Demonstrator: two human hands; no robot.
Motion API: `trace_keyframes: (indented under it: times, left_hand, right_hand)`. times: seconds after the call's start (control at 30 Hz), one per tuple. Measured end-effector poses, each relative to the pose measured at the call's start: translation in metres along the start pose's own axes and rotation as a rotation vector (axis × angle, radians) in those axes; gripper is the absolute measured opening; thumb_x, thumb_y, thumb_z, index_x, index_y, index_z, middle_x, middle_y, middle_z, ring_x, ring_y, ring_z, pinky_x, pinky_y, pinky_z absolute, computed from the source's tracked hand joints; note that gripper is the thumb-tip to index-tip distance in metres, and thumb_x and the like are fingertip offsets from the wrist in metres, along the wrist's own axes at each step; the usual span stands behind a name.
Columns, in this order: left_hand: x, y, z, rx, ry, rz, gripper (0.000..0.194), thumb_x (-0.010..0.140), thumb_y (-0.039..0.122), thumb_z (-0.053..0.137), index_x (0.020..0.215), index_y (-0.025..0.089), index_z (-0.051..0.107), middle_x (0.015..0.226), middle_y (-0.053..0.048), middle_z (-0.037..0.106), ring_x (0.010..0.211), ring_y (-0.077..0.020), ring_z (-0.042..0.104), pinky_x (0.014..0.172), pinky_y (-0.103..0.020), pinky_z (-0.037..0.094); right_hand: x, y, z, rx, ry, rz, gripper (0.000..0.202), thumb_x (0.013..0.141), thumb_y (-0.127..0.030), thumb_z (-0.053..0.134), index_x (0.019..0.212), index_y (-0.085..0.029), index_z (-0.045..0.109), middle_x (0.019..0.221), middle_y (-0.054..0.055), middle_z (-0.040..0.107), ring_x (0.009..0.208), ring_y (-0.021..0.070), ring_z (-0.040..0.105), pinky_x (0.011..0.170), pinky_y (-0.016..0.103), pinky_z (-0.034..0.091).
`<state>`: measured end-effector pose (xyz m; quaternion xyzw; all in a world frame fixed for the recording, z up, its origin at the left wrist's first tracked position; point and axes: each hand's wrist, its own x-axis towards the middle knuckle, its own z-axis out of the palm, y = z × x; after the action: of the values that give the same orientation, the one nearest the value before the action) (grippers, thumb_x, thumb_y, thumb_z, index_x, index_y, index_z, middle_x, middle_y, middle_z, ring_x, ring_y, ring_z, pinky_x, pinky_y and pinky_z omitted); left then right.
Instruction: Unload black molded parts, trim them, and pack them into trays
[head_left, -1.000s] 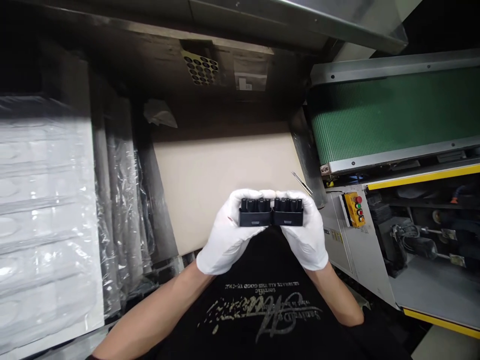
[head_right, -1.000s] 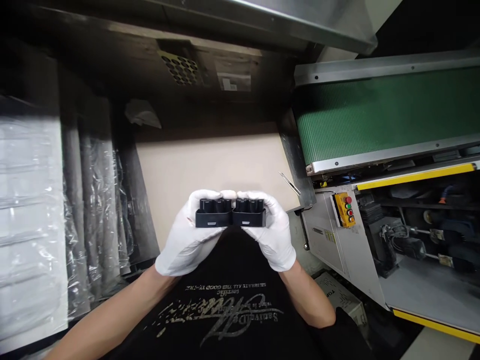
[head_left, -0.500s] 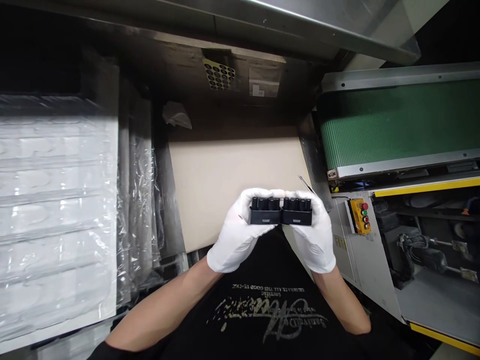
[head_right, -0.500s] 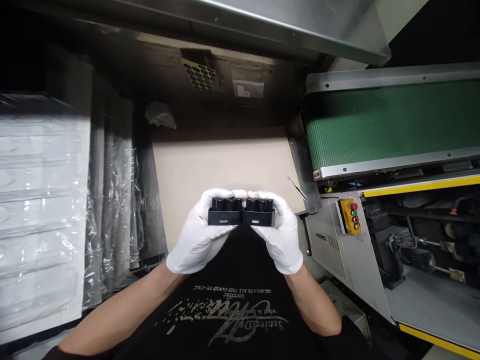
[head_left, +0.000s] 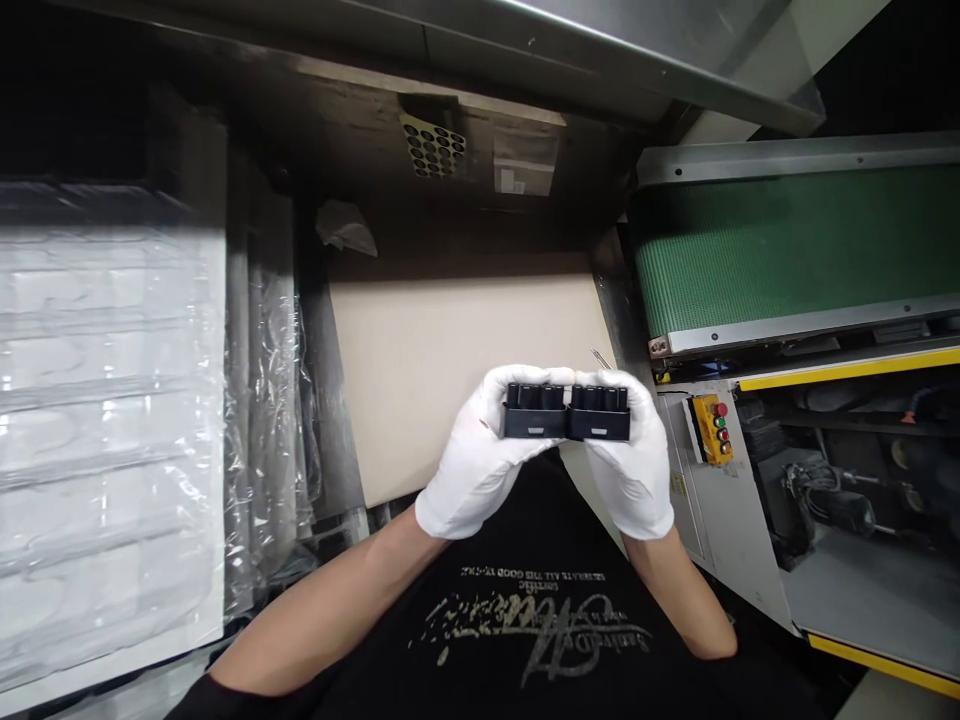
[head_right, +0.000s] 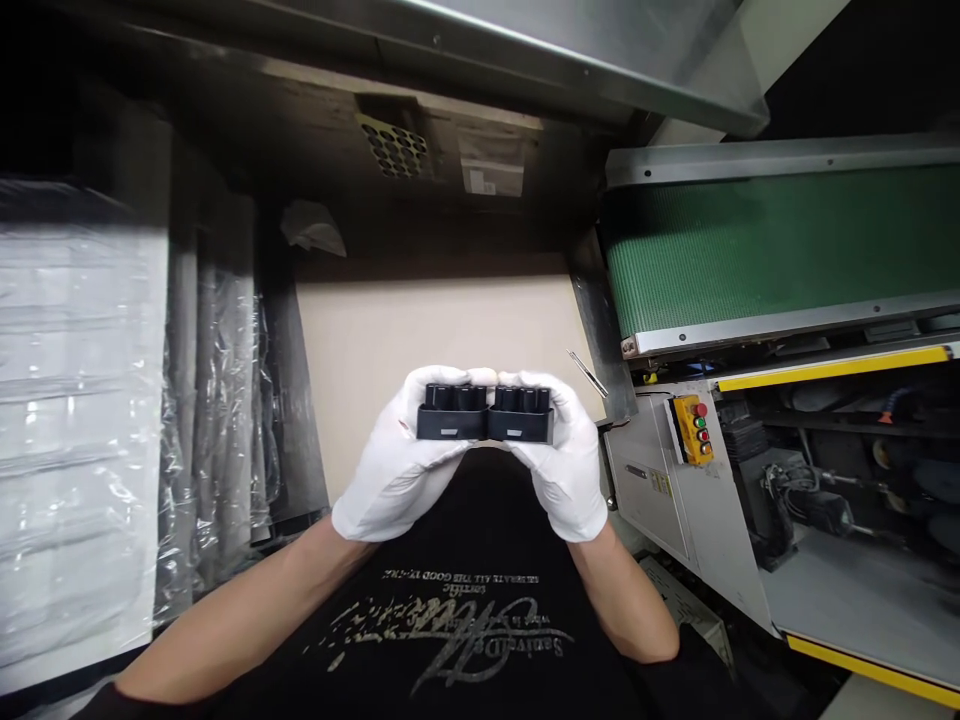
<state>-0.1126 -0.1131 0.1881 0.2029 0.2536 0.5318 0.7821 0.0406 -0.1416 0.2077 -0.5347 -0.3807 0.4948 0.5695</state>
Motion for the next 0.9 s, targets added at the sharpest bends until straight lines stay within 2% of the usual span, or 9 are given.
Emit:
trace_keyframes:
  times: [0.1,0.27,0.53,0.63,0.77,0.9]
  left_hand:
    - [0.000,0.002,0.002,0.002,0.004,0.005,0.045,0.074,0.018,0.098,0.110,0.028,0.074,0.122,-0.003,0.079,0.119,-0.0275,0.075,0.094,-0.041,0.068]
    - [0.002,0.003,0.003,0.025,-0.023,0.043,0.045,0.074,0.022,0.098,0.113,0.028,0.074,0.124,-0.003,0.078,0.124,-0.0276,0.073,0.110,-0.045,0.061]
    - [0.006,0.003,0.006,0.079,-0.011,0.057,0.049,0.072,0.026,0.099,0.113,0.027,0.073,0.128,-0.006,0.076,0.127,-0.0311,0.069,0.117,-0.051,0.055]
    - [0.006,0.004,0.011,0.138,0.018,0.088,0.045,0.075,0.021,0.094,0.115,0.026,0.074,0.127,-0.006,0.076,0.126,-0.0302,0.069,0.117,-0.050,0.055]
    - [0.004,0.005,0.020,0.353,0.091,0.249,0.043,0.080,0.005,0.080,0.117,0.027,0.077,0.127,-0.003,0.076,0.127,-0.0274,0.069,0.120,-0.047,0.053]
    - [0.003,0.002,0.023,0.434,0.098,0.342,0.055,0.077,-0.001,0.071,0.123,0.029,0.076,0.130,-0.001,0.076,0.127,-0.0279,0.069,0.119,-0.046,0.053]
  right_hand:
    - [0.001,0.000,0.000,-0.009,-0.009,0.002,0.052,0.074,-0.040,0.098,0.120,-0.034,0.074,0.123,0.001,0.077,0.119,0.0253,0.072,0.115,0.048,0.058]
    - [0.004,-0.004,0.000,-0.049,-0.013,-0.028,0.052,0.076,-0.041,0.096,0.122,-0.034,0.074,0.125,0.001,0.076,0.123,0.0269,0.070,0.119,0.051,0.055]
    - [0.007,-0.007,-0.001,-0.160,-0.003,-0.130,0.050,0.081,-0.048,0.090,0.125,-0.031,0.071,0.129,0.005,0.075,0.126,0.0301,0.071,0.119,0.054,0.055]
    - [0.005,-0.013,0.003,-0.270,0.035,-0.186,0.044,0.086,-0.039,0.085,0.127,-0.030,0.071,0.129,0.005,0.076,0.125,0.0296,0.072,0.117,0.053,0.058]
    - [0.003,-0.016,0.014,-0.562,0.109,-0.355,0.046,0.091,-0.024,0.076,0.136,-0.031,0.069,0.135,0.006,0.076,0.129,0.0311,0.071,0.119,0.056,0.057]
    - [0.004,-0.009,0.020,-0.696,0.025,-0.490,0.056,0.092,-0.024,0.072,0.145,-0.036,0.064,0.144,0.006,0.072,0.138,0.0341,0.066,0.122,0.058,0.054]
